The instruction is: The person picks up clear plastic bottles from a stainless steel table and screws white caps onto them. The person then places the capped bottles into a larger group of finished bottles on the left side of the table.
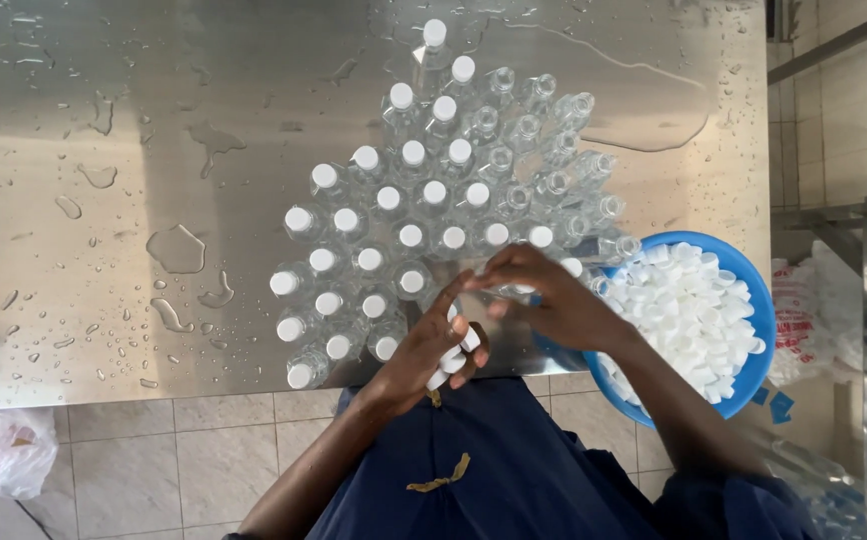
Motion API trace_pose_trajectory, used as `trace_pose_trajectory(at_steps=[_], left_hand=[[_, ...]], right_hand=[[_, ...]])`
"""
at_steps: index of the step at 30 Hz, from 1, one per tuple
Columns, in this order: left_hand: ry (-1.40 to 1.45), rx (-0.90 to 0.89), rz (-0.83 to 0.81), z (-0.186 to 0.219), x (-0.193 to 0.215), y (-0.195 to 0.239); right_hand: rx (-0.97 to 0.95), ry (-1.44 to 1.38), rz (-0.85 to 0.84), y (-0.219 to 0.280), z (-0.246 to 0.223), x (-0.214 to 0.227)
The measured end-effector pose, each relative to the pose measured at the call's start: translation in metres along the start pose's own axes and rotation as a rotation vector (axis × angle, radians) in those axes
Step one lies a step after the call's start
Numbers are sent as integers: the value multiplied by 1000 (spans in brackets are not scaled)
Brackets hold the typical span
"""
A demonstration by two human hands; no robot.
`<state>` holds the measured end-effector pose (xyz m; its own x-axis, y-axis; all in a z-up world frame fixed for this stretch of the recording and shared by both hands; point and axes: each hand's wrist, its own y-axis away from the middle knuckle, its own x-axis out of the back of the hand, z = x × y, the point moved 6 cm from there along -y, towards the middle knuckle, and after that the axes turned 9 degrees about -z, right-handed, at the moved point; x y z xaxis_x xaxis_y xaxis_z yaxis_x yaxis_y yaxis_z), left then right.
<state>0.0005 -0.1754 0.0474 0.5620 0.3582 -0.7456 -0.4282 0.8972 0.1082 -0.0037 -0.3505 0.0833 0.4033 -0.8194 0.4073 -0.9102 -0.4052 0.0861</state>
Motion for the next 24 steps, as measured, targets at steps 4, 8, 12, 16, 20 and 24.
trace_pose_trajectory(at_steps=[4, 8, 12, 16, 20, 24], left_hand=[[-13, 6, 8, -7, 4, -1], [-33, 10, 56, -2, 9, -2], [160, 28, 247, -16, 34, 4], [224, -18, 282, -16, 46, 8], [272, -33, 343, -18, 59, 15], [333, -70, 347, -17, 61, 18]], right_hand=[[34, -113, -116, -2, -11, -26], [-58, -102, 40, -2, 2, 12], [-284, 646, 222, -12, 78, 65], [-337, 866, 108, -37, 117, 68], [-392, 830, 34, -44, 120, 73], [-453, 527, -93, -50, 107, 81]])
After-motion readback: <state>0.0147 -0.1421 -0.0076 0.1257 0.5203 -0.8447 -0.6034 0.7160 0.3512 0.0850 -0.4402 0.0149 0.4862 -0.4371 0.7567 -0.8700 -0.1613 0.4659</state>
